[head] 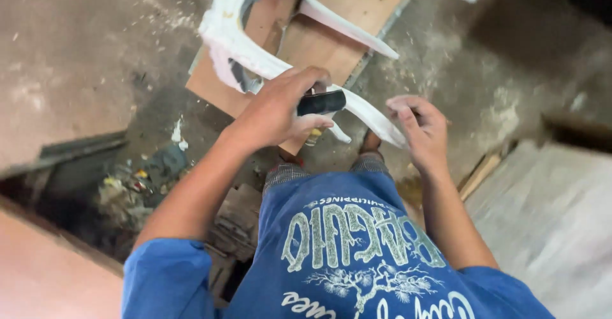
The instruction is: The person sands the legs of a white wooden chair using a sanding block. They switch between different sanding blocks and continue sanding various parts of the chair legs.
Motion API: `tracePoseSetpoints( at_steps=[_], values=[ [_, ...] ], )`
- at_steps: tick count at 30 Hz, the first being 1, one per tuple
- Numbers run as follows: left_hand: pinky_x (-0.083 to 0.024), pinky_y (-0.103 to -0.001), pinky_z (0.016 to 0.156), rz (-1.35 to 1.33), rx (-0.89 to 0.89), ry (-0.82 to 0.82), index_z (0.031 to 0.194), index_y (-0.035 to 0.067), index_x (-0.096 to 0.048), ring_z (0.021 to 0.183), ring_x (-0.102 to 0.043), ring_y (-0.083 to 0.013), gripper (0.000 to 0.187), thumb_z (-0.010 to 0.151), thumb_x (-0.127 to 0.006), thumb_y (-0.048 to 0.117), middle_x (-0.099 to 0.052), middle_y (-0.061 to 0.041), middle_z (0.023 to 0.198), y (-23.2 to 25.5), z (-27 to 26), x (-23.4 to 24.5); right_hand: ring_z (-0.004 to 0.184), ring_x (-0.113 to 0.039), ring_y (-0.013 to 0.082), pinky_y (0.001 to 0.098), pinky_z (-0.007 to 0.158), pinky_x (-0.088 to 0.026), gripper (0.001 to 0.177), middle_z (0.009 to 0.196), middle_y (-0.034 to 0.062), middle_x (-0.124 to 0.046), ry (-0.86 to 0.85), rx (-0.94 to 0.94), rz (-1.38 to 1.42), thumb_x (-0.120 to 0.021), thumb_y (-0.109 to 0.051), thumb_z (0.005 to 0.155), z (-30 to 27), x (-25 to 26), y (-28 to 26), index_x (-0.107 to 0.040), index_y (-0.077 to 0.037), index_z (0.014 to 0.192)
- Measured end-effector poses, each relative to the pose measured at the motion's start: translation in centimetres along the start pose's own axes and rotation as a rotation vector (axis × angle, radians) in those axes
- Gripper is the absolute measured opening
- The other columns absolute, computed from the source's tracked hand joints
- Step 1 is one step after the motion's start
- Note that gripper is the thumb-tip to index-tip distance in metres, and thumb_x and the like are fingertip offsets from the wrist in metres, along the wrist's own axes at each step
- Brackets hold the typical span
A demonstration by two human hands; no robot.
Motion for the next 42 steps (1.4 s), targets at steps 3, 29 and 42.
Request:
tracePoseSetpoints(
  at_steps=[3, 29, 42],
  values=[
    [-0.052, -0.043, 0.088, 0.207, -0.200, -0.208, 0.118, 0.007, -0.067, 0.097, -0.063, -0.0335, 0.049, 0.077, -0.090, 0.023, -0.068, -0.011, 0.099, 0.1, 2.2, -2.1, 0.097, -0.071, 0.0243, 0.0381, 0.090, -0.056, 0.044, 0.104, 0.0201, -0.072, 0.138, -0.171, 0.023, -0.053, -0.039, 0.112, -1.5, -1.3, 3.2, -0.069, 0.002, 0.108],
    [-0.050, -0.044, 0.072, 0.034, -0.547, -0.678, 0.109, 0.004, -0.070, 0.091, -0.060, -0.0322, 0.034, 0.094, -0.078, 0.034, -0.065, -0.010, 0.099, -4.1, 7.9, -9.8, 0.082, -0.070, 0.0163, 0.0277, 0.078, -0.062, 0.034, 0.091, 0.0075, -0.069, 0.552, -0.247, 0.173, -0.060, -0.037, 0.107, -2.2, -1.7, 2.4, -0.066, -0.005, 0.097],
    [-0.056, -0.038, 0.069, 0.014, -0.586, -0.795, 0.092, 0.009, -0.064, 0.083, -0.060, -0.0233, 0.028, 0.097, -0.070, 0.036, -0.060, -0.004, 0.087, -4.6, 8.8, -12.5, 0.071, -0.069, 0.0140, 0.0254, 0.060, -0.065, 0.024, 0.090, 0.0102, -0.070, 0.778, -0.321, 0.211, -0.063, -0.028, 0.107, -2.7, -1.9, 2.3, -0.063, -0.005, 0.100]
  ],
)
Point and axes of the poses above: each hand's wrist, its own z-axis towards the middle knuckle, its own x-axis out of the back of the hand, y = z × x, the point moved 7 cm from there along z, towards the middle knuckle
